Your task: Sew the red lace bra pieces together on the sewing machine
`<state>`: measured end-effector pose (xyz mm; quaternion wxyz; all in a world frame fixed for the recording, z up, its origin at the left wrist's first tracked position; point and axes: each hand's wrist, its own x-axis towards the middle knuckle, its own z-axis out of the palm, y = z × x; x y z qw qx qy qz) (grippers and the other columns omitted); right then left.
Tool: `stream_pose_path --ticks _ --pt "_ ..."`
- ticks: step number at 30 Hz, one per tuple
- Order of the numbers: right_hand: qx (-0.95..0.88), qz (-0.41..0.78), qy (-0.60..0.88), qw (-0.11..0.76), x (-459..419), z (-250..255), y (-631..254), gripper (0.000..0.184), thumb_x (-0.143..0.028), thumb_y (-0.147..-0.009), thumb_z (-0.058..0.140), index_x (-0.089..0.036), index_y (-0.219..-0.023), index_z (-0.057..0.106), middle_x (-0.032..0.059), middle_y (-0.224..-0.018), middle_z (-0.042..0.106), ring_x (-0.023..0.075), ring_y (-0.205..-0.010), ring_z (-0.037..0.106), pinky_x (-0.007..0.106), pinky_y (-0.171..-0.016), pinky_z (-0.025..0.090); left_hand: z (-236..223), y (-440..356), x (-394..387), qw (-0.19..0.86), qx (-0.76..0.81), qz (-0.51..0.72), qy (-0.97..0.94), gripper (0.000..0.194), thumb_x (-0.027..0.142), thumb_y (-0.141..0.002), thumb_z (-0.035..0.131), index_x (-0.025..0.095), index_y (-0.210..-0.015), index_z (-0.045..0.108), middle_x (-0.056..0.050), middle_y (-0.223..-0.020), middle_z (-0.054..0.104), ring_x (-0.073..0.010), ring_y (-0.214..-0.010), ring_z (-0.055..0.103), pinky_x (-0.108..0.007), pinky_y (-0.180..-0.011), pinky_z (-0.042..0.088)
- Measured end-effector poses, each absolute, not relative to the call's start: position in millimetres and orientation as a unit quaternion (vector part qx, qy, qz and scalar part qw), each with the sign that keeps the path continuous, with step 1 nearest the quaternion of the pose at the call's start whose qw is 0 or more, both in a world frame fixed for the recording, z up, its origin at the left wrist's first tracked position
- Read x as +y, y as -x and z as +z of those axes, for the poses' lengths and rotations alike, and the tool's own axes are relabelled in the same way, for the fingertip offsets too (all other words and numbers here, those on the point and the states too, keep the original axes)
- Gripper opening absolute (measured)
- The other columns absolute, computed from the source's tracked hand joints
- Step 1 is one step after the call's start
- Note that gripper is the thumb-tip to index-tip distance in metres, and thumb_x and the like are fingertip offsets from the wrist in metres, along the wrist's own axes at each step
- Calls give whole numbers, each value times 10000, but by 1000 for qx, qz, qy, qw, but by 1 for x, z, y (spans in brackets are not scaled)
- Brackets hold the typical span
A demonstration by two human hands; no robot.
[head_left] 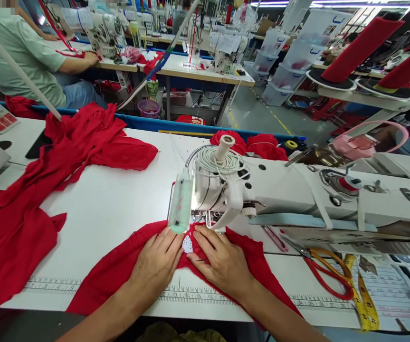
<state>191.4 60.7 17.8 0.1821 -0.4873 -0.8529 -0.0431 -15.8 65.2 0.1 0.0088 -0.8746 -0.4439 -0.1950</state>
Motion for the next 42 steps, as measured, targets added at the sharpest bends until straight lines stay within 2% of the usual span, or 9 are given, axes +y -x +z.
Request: stream_pose_path --ticks 8,15,22,26,30,35,42 --pt "-856 -55 479 185 62 19 -194 393 -436 -975 555 -155 -1214 691 88 -1184 733 238 -950 677 271 -556 519 -1 11 63 51 -441 -205 872 344 168 -1034 385 116 -1325 562 -147 -1338 650 -302 -1294 573 -412 -926 541" --pt "-873 -66 457 156 63 21 -201 379 -439 -979 557 -215 -1259 681 61 -1237 714 255 -1013 665 281 -564 531 -1 8 58 56 -439 -203 873 317 167 -1016 408 127 -1265 600 -154 -1335 649 -312 -1284 579 -423 -918 542" --pt "-876 -63 453 154 60 15 -203 407 -434 -997 523 -170 -1257 691 102 -1225 717 246 -970 681 286 -560 531 -3 10 58 32 -446 -205 870 321 170 -1000 418 143 -1270 590 -162 -1363 623 -313 -1318 553 -406 -876 572" --pt "-878 -62 445 162 61 14 -204 411 -434 -998 520 -158 -1245 699 118 -1197 726 242 -948 691 289 -581 529 -2 11 59 13 -440 -194 877 380 161 -993 418 158 -1350 548 -140 -1367 623 -307 -1341 530 -400 -905 570" --pt "-877 -59 450 157 61 14 -204 393 -446 -988 537 -191 -1236 705 111 -1172 734 246 -945 687 292 -591 523 -1 13 59 4 -430 -188 883 379 108 -960 424 184 -1286 600 -124 -1380 613 -317 -1364 504 -410 -929 564" --pt "-874 -60 455 156 60 15 -204 354 -435 -983 555 -218 -1217 709 79 -1167 736 247 -983 671 276 -554 500 1 11 60 6 -444 -202 873 322 152 -991 424 144 -1246 620 -166 -1414 582 -321 -1326 545 -420 -926 570" --pt "-875 -54 453 159 62 19 -202 382 -422 -972 585 -211 -1277 678 85 -1226 710 232 -1029 639 257 -565 513 0 10 59 -1 -450 -224 864 367 172 -1007 436 141 -1342 581 -149 -1373 623 -306 -1312 558 -418 -959 547"
